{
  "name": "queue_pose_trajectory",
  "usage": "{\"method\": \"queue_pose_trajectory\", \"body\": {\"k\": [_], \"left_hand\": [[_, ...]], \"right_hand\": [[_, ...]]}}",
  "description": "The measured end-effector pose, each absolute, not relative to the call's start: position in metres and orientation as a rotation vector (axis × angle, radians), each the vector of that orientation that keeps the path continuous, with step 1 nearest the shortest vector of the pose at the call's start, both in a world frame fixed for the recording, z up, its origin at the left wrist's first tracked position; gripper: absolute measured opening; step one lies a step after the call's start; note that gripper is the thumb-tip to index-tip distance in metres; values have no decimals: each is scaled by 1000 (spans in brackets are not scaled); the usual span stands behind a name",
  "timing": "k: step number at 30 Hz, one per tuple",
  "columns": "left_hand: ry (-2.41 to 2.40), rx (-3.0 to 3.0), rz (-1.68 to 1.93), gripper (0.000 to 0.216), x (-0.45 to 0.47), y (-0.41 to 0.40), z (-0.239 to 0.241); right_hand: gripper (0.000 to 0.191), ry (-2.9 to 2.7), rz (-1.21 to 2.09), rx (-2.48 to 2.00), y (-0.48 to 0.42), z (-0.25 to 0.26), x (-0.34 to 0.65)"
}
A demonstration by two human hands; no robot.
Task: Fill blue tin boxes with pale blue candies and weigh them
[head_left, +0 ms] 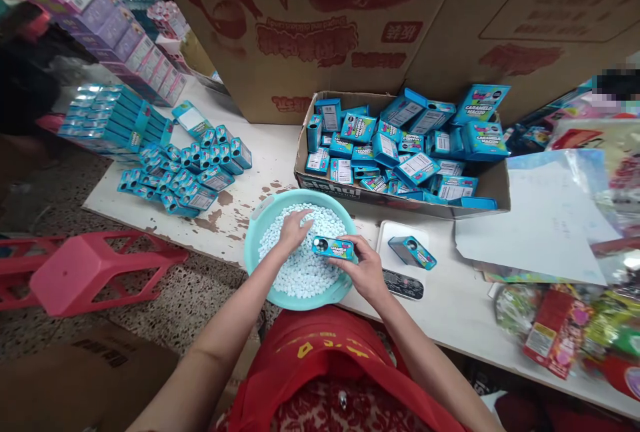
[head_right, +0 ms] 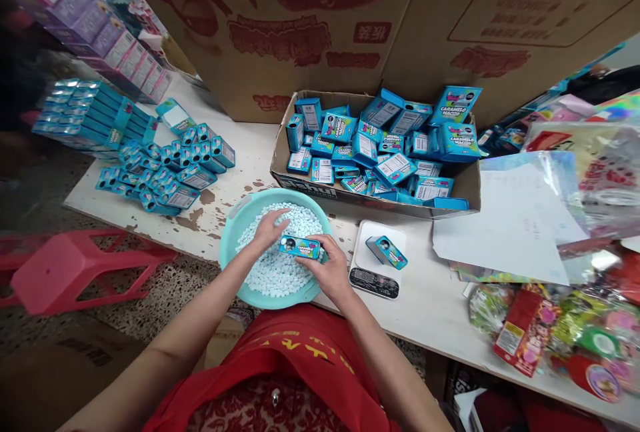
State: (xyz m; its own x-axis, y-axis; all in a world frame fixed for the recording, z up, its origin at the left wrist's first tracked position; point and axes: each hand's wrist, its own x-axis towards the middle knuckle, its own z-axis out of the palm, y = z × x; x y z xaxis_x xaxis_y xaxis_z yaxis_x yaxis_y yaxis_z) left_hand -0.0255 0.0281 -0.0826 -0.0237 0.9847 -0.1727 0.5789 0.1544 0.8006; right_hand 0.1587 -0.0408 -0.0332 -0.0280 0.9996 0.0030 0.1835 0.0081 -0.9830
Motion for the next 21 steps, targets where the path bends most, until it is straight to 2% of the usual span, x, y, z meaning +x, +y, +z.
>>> {"method": "queue_pose_trajectory", "body": {"k": [5,8,12,18,21], "left_hand": [[1764,1747,416,35,4,12,-115],[1701,1738,351,28,12,-5,-117],[1700,1554,463,15,-8,-18,-114],[1710,1144,732,24,-37,-19,-87],[1503,826,975,25,-31,-18,-58]], "right_hand": [[36,-1332,1109,-1300,-39,-31,161],[35,-1360,1096,-1333,-38,-33,158],[34,-1406,1078,-1394,-35,-37,153],[30,-1555,1008,-1469,-34,-42,151],[26,-1643,962,-1472,-35,-44,147]]}}
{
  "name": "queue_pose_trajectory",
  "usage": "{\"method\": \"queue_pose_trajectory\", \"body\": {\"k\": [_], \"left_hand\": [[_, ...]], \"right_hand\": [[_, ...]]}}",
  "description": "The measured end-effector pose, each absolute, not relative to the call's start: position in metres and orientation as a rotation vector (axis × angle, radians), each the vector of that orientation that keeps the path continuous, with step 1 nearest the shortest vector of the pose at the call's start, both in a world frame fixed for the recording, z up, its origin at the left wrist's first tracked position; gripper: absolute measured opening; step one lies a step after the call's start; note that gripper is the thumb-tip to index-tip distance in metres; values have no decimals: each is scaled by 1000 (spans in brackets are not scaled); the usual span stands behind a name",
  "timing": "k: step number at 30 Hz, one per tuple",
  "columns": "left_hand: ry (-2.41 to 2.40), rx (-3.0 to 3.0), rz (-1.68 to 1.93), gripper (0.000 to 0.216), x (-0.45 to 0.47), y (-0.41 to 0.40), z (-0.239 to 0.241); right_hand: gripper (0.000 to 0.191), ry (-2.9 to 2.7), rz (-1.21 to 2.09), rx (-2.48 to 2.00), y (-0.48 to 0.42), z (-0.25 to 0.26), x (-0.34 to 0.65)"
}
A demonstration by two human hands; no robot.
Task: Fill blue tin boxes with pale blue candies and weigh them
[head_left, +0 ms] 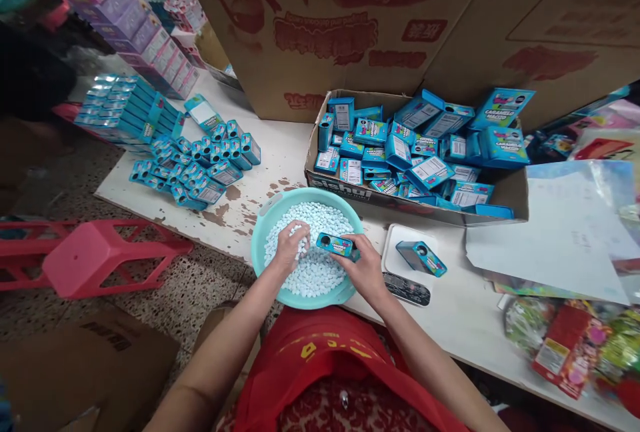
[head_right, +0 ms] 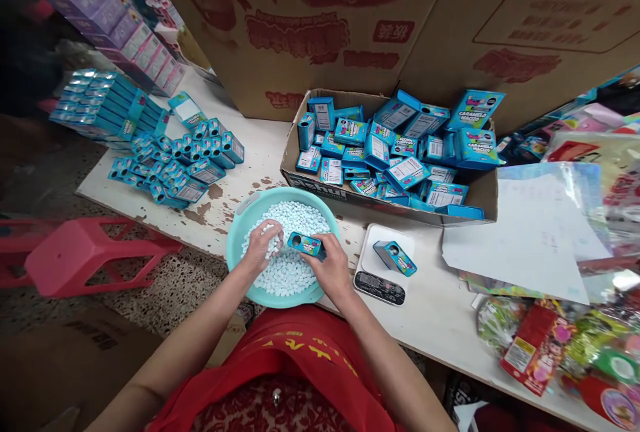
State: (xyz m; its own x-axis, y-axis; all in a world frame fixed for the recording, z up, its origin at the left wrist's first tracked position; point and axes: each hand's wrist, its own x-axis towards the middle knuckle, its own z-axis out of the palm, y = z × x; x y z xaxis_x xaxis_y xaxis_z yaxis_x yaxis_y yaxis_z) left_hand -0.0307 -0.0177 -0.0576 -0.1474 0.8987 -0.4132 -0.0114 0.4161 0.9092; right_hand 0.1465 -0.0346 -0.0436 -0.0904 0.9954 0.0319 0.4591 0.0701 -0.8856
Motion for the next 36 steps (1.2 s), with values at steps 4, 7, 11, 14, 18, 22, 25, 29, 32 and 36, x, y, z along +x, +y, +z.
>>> {"method": "queue_pose_trajectory", "body": {"k": [4,7,11,14,18,22,25,29,32,36], "left_hand": [[1214,422,1348,23,-14,-12,-24],[1189,389,1480,20,-7,-7,-12],[1195,458,1498,21,-5,-2,-7],[1229,445,1477,25,-3,-1,-7],[1238,451,1473,29,3,-4,-5],[1255,452,1451,31,7,-6,-1],[1232,475,1475,28,9,-7,1],[1208,508,1491,20,11,-8,2],[1211,527,1507,18,13,-7,4],[1214,536,1521,21,17,-6,4]], "right_hand": [[23,-1772,977,-1450,-36,-39,135],[23,-1797,996,-1414,-36,-31,129],[23,-1767,975,-1434,-36,-25,130],[27,-1733,980,-1477,-35,-25,134],[27,-1713,990,-1478,-35,-27,138],[28,-1703,1012,-1456,-37,-26,140],[27,-1672,1010,-1443,-38,-24,140],[25,-1647,1015,-1443,-39,-21,142],[24,-1638,1024,-1445,-39,-20,142],[23,-1635,1015,-1436,-40,-23,140]]}}
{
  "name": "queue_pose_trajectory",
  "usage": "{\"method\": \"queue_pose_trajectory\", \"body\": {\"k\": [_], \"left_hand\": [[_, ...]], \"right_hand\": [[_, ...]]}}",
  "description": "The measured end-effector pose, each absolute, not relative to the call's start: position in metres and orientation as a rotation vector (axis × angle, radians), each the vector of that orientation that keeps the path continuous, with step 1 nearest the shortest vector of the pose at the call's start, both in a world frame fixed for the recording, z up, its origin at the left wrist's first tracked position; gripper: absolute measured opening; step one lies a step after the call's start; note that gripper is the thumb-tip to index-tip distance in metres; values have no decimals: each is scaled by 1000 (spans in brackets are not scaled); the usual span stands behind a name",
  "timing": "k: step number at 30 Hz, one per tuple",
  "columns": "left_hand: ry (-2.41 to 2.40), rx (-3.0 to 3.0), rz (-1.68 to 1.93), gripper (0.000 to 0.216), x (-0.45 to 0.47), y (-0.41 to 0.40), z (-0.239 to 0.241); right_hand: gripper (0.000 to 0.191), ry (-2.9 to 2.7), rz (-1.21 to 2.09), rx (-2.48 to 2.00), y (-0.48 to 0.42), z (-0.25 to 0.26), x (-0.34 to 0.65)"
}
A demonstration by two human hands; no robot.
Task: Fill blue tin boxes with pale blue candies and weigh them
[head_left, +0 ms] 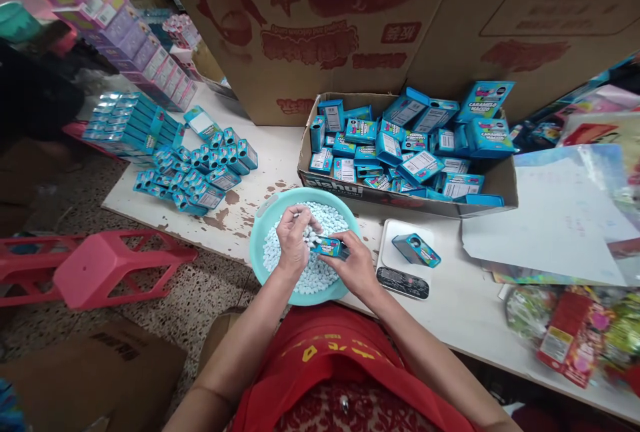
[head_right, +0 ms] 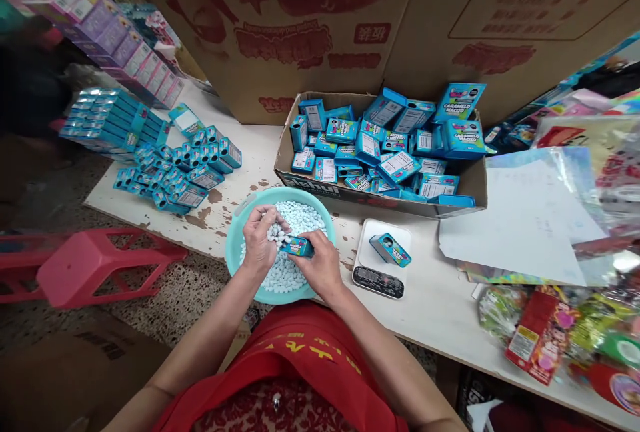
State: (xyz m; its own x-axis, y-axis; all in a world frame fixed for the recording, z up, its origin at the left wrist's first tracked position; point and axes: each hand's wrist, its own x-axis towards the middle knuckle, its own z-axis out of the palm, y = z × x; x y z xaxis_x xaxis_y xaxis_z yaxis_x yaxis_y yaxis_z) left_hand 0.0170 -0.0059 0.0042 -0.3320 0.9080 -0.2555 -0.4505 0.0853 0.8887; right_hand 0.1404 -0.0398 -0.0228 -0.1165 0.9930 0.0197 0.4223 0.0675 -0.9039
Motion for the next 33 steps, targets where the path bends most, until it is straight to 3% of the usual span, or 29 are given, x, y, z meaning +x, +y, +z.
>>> {"method": "queue_pose_trajectory", "body": {"k": [33], "left_hand": [[1312,632,1476,17,26,-2,0]], "right_hand": [[25,-1491,1062,-1415,-30,-29,146]]}}
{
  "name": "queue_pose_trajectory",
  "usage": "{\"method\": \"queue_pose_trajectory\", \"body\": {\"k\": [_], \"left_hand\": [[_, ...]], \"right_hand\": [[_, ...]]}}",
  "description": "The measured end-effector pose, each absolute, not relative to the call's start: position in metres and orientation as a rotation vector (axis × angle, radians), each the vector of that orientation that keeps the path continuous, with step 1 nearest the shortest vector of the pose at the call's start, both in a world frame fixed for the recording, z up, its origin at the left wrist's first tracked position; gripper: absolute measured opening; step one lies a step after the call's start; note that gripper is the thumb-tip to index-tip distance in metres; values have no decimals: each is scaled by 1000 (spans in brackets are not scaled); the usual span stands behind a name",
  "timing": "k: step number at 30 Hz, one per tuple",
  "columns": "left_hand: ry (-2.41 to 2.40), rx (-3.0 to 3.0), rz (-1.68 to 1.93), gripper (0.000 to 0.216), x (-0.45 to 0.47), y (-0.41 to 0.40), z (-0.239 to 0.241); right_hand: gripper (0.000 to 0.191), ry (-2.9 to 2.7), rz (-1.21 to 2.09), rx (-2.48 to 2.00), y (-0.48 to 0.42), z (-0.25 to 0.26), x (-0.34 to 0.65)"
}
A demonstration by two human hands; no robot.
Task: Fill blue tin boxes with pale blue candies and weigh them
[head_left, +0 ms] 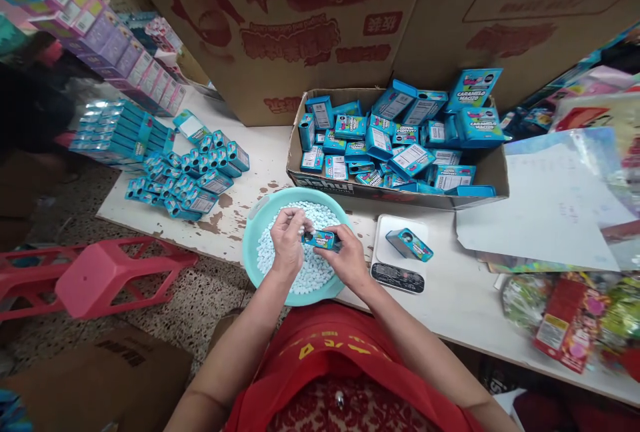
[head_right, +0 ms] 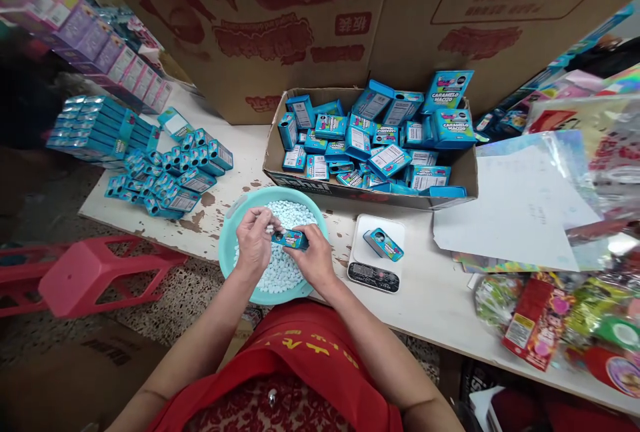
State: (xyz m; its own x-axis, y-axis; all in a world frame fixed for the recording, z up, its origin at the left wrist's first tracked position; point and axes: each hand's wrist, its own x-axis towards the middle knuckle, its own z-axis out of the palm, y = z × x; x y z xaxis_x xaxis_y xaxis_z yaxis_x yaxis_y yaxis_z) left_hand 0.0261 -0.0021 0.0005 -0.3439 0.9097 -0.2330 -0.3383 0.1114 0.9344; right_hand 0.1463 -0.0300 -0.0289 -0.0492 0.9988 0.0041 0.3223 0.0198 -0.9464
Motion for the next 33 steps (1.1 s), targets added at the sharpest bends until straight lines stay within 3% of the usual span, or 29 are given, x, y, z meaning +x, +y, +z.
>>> {"method": "queue_pose_trajectory", "body": {"k": [4,8,10,16,19,22,27,33], "left_hand": [[1470,750,1274,21,-1,1,-20],[1781,1422,701,24,-26,0,-46],[1800,1655,599,25,-19,5,-51],[1128,2169,569,26,99,32,-43],[697,2458,231,30,162,36,-40],[756,2459,-68,26,187,37,-40],[1152,2155,290,40,128,43,-13],[1961,1802,729,39,-44,59,22]], "right_hand": [[30,-1360,1156,-1415,-32,-32,157],[36,-1191,1249,-1398,-44,-29,174],[37,-1108,1269,-1396,-56,-25,188],[38,-876,1151,-1614,-110,-9,256],[43,-746,1012,-1802,-133,-3,289],[49,-631,853,-1932,-139,-8,309],[57,-505,748,-1888,-110,-48,310],[60,-474,815,-1822,-71,-93,285]]}}
